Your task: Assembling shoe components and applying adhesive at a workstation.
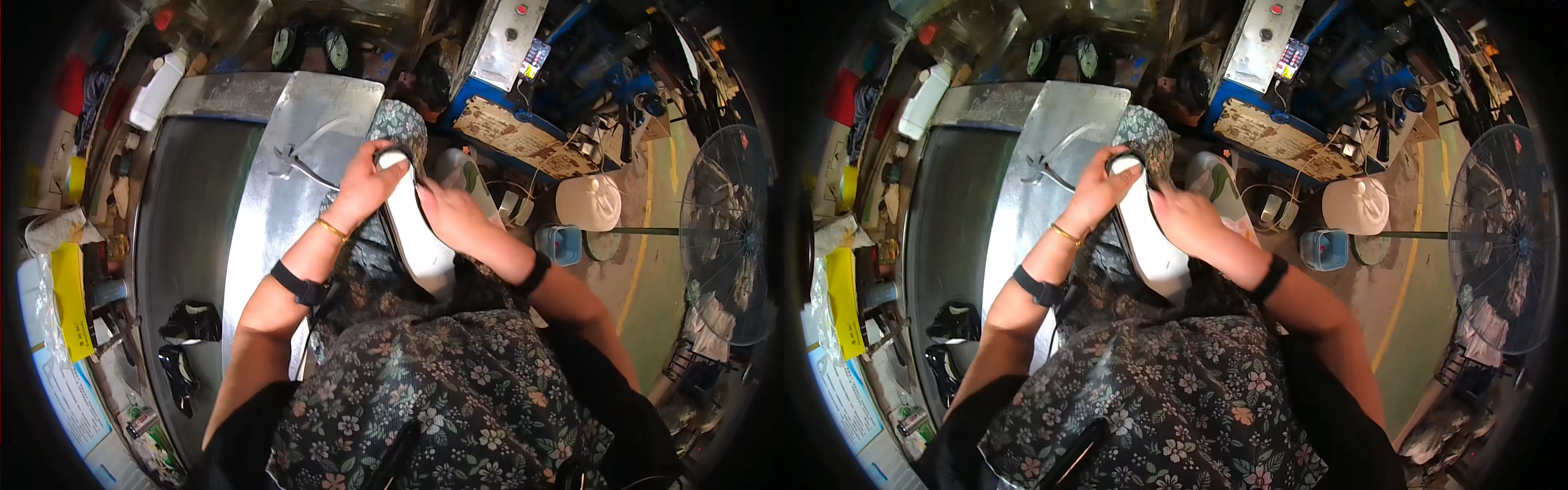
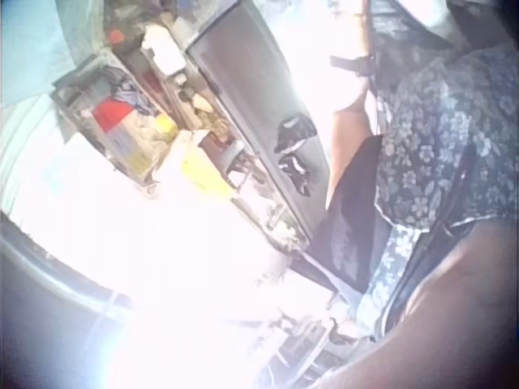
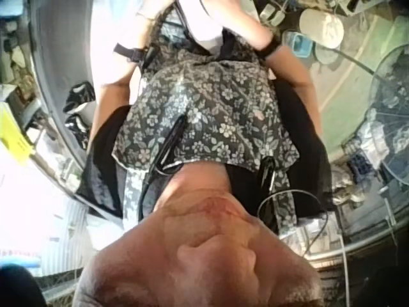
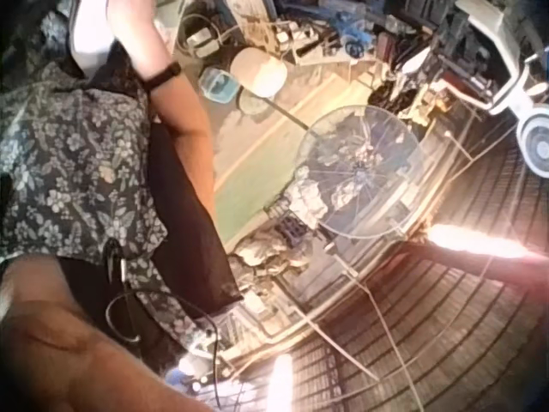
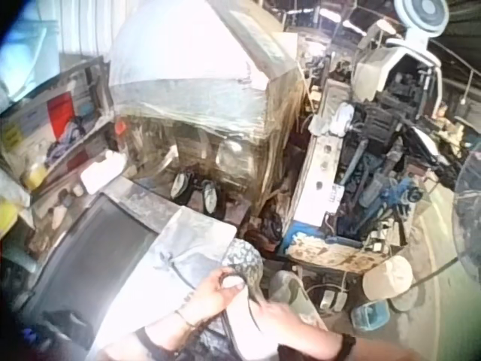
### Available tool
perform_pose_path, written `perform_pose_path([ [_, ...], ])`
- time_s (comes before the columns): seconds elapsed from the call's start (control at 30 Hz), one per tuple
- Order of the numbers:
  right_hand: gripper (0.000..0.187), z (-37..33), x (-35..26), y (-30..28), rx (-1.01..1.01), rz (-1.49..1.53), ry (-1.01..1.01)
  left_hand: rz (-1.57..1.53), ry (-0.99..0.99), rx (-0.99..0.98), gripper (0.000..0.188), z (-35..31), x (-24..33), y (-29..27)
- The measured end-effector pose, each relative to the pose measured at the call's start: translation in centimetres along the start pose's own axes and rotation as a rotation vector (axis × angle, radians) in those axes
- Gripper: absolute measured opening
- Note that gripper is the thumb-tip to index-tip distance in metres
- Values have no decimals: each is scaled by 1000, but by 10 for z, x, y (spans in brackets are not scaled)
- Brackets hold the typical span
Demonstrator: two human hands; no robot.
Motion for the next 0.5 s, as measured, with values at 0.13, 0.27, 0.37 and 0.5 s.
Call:
perform_pose_path([
  [0.13, 66, -49, -4, 32, 50, 1213, -85, -98, -31, -49, 40, -17, 8, 10],
  [0.27, 70, -22, -4, 43, 2, 1544, 143, -926, 13, 147, 49, -27, 0, -7],
  [0.37, 79, -8, -29, 34, -5, 1431, 268, 313, -42, 550, 45, -57, -6, -34],
  [0.5, 76, 2, -53, 17, 199, 1075, 188, 1445, 565, 466, 43, -62, 47, -31],
])
Point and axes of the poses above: each hand's wrist, its own z-axis towards the middle knuckle, its own y-axis out of the palm, x = y × z, the point moved 6 cm from there along z, towards the middle knuckle, and after that the axes turned 1 degree about -z, right-handed, at the moved point
